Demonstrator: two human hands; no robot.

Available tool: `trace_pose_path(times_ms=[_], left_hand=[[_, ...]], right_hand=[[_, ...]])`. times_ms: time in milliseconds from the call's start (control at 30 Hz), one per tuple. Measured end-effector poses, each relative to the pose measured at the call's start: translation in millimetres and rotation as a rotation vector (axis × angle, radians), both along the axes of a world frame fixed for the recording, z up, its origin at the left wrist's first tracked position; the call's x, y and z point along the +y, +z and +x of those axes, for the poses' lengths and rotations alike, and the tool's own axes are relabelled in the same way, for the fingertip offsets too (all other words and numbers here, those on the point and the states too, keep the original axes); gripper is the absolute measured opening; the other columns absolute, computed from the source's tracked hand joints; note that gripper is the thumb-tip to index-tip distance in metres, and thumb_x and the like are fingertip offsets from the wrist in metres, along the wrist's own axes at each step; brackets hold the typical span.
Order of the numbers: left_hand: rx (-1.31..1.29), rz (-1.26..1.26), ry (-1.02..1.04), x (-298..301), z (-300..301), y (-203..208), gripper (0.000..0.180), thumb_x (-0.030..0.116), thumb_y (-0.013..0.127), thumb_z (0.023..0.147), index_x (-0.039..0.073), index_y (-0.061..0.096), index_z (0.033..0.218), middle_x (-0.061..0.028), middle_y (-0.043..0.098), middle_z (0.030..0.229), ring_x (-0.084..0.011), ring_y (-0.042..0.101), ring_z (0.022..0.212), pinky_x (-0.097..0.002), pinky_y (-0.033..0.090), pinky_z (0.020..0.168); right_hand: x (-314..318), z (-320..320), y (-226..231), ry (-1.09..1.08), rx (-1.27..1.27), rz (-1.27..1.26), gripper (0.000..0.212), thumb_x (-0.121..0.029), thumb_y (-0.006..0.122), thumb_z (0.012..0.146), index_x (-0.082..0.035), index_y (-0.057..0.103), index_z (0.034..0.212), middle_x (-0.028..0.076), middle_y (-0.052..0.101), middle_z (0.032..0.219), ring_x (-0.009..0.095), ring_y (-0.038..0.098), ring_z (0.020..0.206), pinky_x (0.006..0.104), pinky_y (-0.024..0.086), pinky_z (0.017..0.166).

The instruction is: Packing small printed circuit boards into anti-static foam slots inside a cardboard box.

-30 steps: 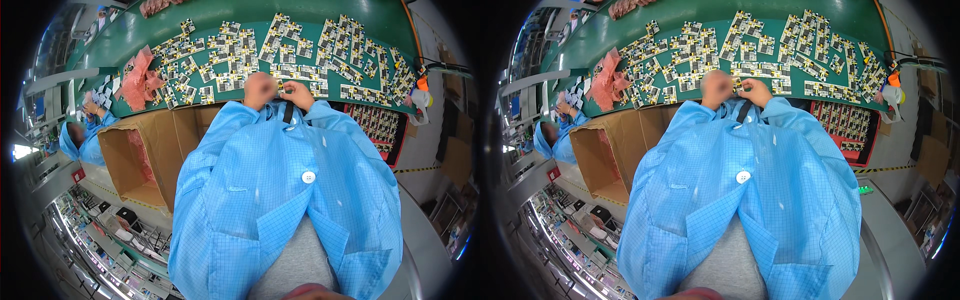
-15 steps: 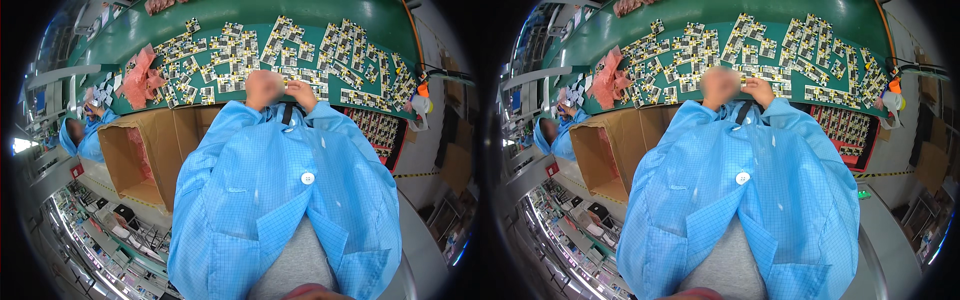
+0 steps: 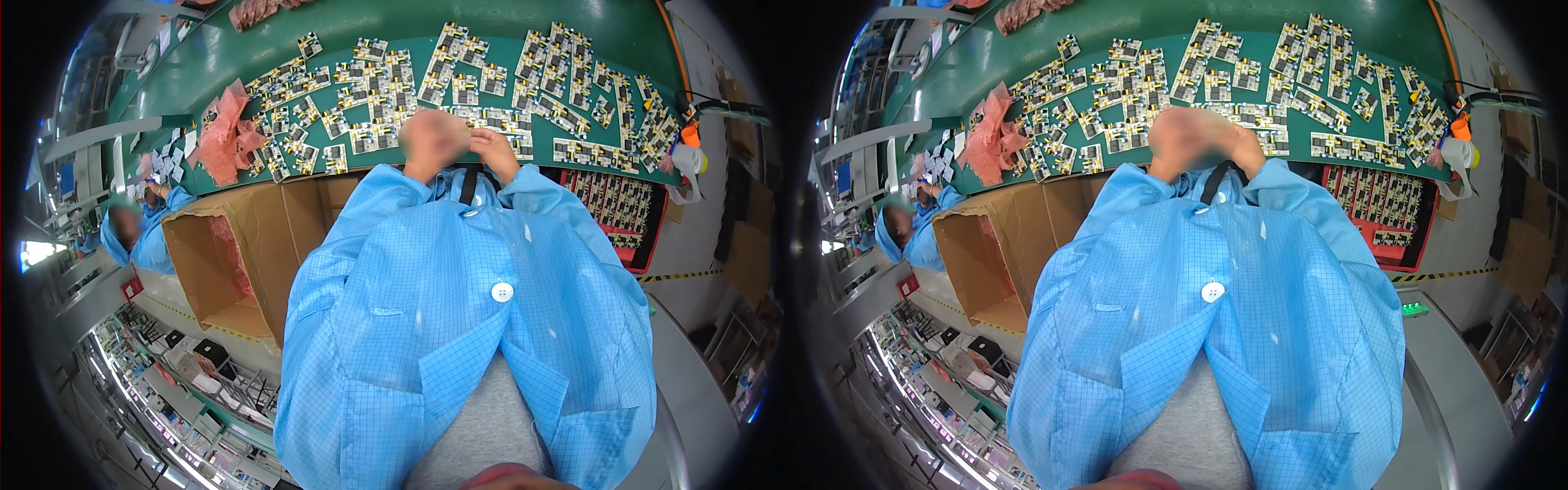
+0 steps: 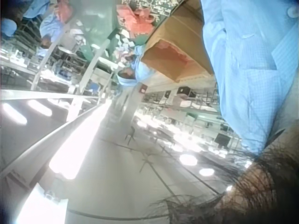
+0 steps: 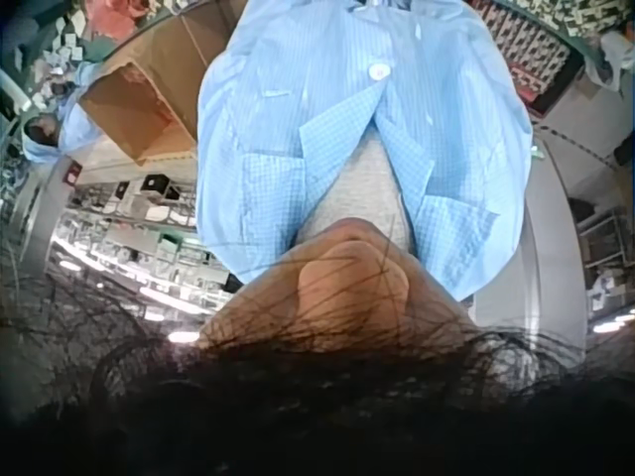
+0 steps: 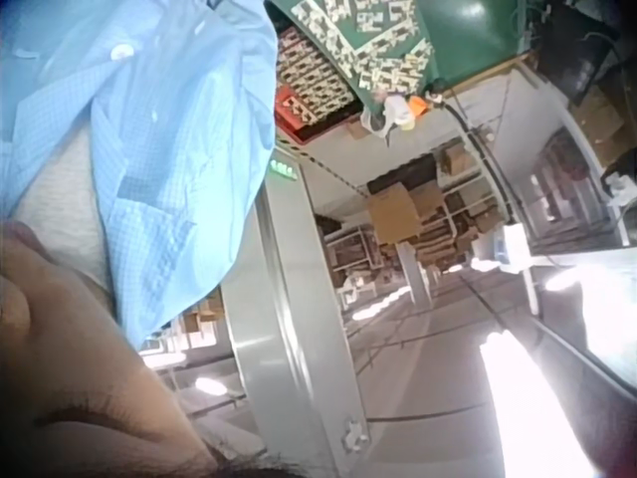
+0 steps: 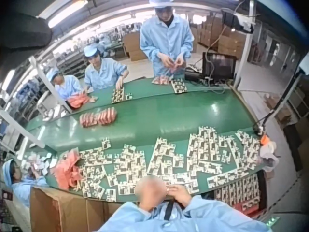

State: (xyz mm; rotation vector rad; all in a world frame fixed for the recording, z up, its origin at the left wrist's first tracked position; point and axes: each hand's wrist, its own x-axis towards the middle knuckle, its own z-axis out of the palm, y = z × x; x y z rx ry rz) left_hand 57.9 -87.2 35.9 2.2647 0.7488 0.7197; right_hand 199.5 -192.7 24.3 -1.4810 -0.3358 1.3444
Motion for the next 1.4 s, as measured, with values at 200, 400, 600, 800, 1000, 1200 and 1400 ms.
trace_pose_path(times_ms=[200,400,600,800,1000,1200,1400], left_hand=[[0.053,0.018,0.014,-2.3,1.8,11.3,0.012,0.019,0.076,0.063,0.020,0.069,0.073,-0.0021,0.048,0.130,-0.0373,0.026,0.130,-0.0535,0.020,0.101],[0.122,0.005,-0.129,0.8,3.0,24.6,0.014,0.022,0.077,0.063,0.024,0.071,0.075,-0.0019,0.033,0.146,-0.0443,0.010,0.136,-0.0594,0.013,0.102],[0.064,0.007,-0.085,9.0,5.7,47.7,0.023,0.026,0.078,0.066,0.024,0.071,0.088,-0.0099,0.026,0.149,-0.0494,0.007,0.136,-0.0610,0.013,0.106],[-0.298,-0.664,0.189,35.0,-19.5,14.3,0.046,0.023,0.060,0.089,0.002,0.043,0.126,-0.0200,0.044,0.129,-0.0290,0.042,0.121,-0.0360,0.034,0.102],[-0.340,-1.438,0.068,25.5,-23.7,46.8,0.032,0.015,0.050,0.094,0.002,0.047,0.123,-0.0078,0.059,0.110,-0.0142,0.058,0.095,-0.0286,0.049,0.082],[-0.318,-1.380,-0.005,19.4,-31.4,40.1,0.023,0.013,0.052,0.093,0.003,0.048,0.113,-0.0080,0.059,0.109,-0.0136,0.058,0.098,-0.0282,0.049,0.083],[-0.414,-1.476,-0.028,15.0,-33.3,26.0,0.023,0.014,0.054,0.094,0.003,0.047,0.113,-0.0069,0.058,0.107,-0.0124,0.058,0.095,-0.0278,0.050,0.082]], right_hand=[[-0.8,0.1,12.9,0.058,-0.021,-0.003,0.039,-0.017,0.069,0.080,-0.002,0.059,0.114,0.000,0.067,0.093,0.003,0.055,0.069,0.0190,0.035,0.051],[-7.8,1.7,-8.8,0.073,0.082,0.142,0.037,-0.007,0.065,0.081,0.002,0.056,0.115,0.005,0.067,0.098,0.008,0.059,0.081,0.0205,0.043,0.066],[-9.5,1.2,11.0,0.069,0.117,0.058,0.038,-0.004,0.066,0.081,0.004,0.055,0.117,0.005,0.066,0.094,0.008,0.058,0.075,0.0198,0.045,0.063],[-4.7,-3.5,15.3,0.105,0.232,0.117,0.039,-0.008,0.067,0.082,-0.001,0.055,0.118,-0.003,0.063,0.089,0.002,0.046,0.061,0.0173,0.036,0.053],[2.2,-3.4,35.3,0.227,0.171,0.083,0.040,-0.008,0.067,0.083,0.000,0.054,0.120,0.001,0.066,0.096,0.001,0.052,0.066,0.0175,0.038,0.055],[1.8,0.0,30.7,0.226,0.027,0.054,0.029,-0.010,0.060,0.089,0.000,0.058,0.116,0.002,0.063,0.085,0.005,0.053,0.064,0.0187,0.041,0.054],[9.0,-5.3,33.2,-0.005,-0.238,0.177,0.022,-0.016,0.069,0.083,-0.002,0.063,0.100,0.002,0.064,0.082,0.005,0.049,0.058,0.0217,0.040,0.050]])
